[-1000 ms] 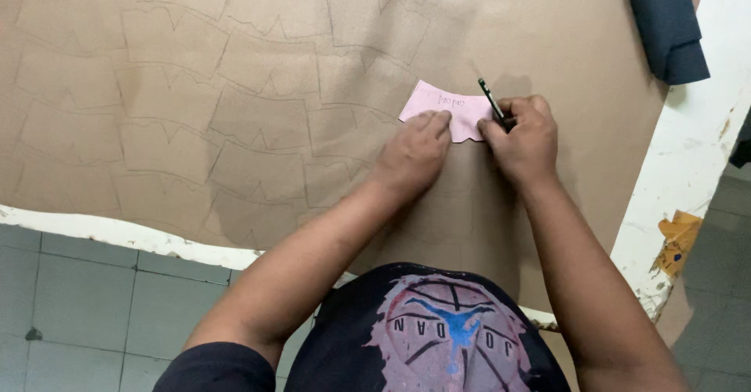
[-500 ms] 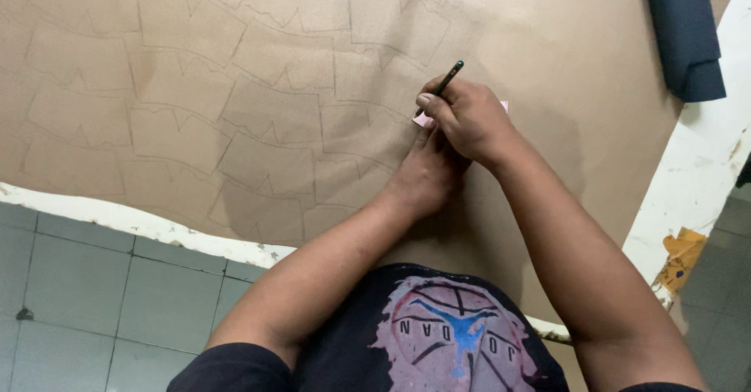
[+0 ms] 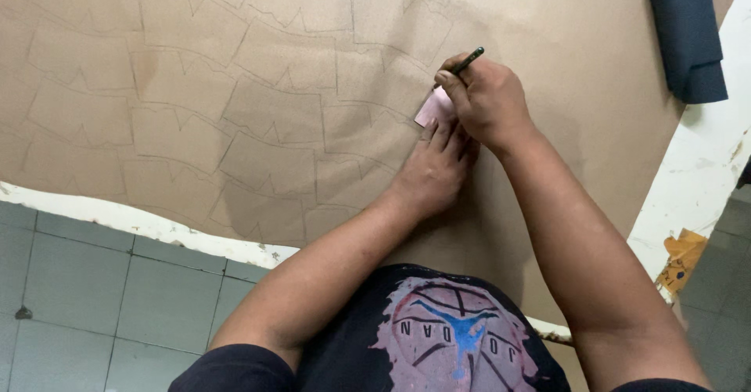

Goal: The person holds a pink paper pattern piece on a large sheet of brown kraft paper and traces around its edges with a pen, repositioning the pattern and smoothing the paper as they work. They continue tracing successive edges of the pattern piece across the sheet.

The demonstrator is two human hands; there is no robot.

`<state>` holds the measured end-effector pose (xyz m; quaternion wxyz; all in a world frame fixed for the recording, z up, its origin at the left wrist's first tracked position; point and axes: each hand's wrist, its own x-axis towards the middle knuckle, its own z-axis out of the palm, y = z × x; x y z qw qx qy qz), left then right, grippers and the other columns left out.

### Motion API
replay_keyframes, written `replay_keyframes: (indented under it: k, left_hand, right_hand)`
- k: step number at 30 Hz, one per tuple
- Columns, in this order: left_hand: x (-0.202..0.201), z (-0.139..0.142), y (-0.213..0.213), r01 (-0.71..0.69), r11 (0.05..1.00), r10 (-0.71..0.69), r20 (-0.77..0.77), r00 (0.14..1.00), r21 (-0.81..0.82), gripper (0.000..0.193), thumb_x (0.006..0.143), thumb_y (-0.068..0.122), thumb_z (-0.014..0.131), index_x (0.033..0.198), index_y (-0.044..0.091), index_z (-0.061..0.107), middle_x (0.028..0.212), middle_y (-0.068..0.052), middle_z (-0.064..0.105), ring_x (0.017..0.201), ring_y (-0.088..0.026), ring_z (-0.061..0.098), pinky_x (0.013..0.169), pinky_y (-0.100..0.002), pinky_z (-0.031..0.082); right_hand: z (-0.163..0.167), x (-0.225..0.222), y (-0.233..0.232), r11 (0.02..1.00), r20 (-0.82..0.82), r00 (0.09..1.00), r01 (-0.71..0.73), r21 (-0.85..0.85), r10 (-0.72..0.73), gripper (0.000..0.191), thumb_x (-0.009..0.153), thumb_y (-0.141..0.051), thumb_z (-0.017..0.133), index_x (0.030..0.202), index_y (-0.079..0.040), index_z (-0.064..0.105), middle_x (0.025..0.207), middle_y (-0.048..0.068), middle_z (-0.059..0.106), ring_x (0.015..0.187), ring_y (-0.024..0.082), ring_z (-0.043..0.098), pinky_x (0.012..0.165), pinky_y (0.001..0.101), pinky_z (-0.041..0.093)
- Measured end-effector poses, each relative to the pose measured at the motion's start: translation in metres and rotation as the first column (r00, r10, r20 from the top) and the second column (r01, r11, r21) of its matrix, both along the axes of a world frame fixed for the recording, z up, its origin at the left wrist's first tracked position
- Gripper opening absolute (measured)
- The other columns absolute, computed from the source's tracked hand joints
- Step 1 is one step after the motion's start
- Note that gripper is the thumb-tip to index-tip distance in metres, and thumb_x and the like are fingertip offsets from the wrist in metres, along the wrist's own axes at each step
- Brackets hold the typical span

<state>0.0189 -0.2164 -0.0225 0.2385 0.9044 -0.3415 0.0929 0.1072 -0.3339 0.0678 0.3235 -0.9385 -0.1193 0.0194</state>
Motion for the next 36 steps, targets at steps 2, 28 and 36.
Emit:
replay_keyframes:
  k: [2,28,36]
  left_hand:
    - [0.000,0.004,0.001,0.000,1.000,-0.001,-0.013,1.000,-0.018,0.051,0.090,0.019,0.055,0.135,-0.004,0.059,0.145,-0.031,0.049,0.138,-0.051,0.042,0.118,-0.063,0.034]
    - [0.014,0.037,0.009,-0.015,1.000,0.015,0.014,1.000,-0.006,0.056,0.076,0.027,0.072,0.127,0.006,0.064,0.136,-0.017,0.056,0.123,-0.032,0.051,0.103,-0.048,0.040]
    - [0.040,0.041,0.009,-0.026,0.998,0.016,-0.157,0.987,-0.063,0.033,0.077,0.028,0.072,0.108,0.019,0.070,0.119,-0.006,0.060,0.114,-0.028,0.055,0.091,-0.049,0.044]
  right_hand:
    - [-0.001,0.000,-0.004,0.999,0.009,1.000,0.001,0.035,-0.001,0.016,0.103,-0.022,0.069,0.105,-0.006,0.073,0.093,0.013,0.075,0.082,0.028,0.072,0.072,0.0380,0.056]
    - [0.007,-0.041,-0.084,0.981,0.022,0.989,0.149,-0.125,-0.147,0.015,0.107,-0.018,0.068,0.109,-0.004,0.072,0.087,0.015,0.072,0.077,0.030,0.070,0.071,0.0374,0.054]
    - [0.000,-0.053,-0.085,0.983,0.103,0.978,0.182,-0.002,-0.181,0.014,0.109,-0.014,0.065,0.109,-0.002,0.071,0.093,0.013,0.073,0.083,0.026,0.072,0.076,0.0366,0.056]
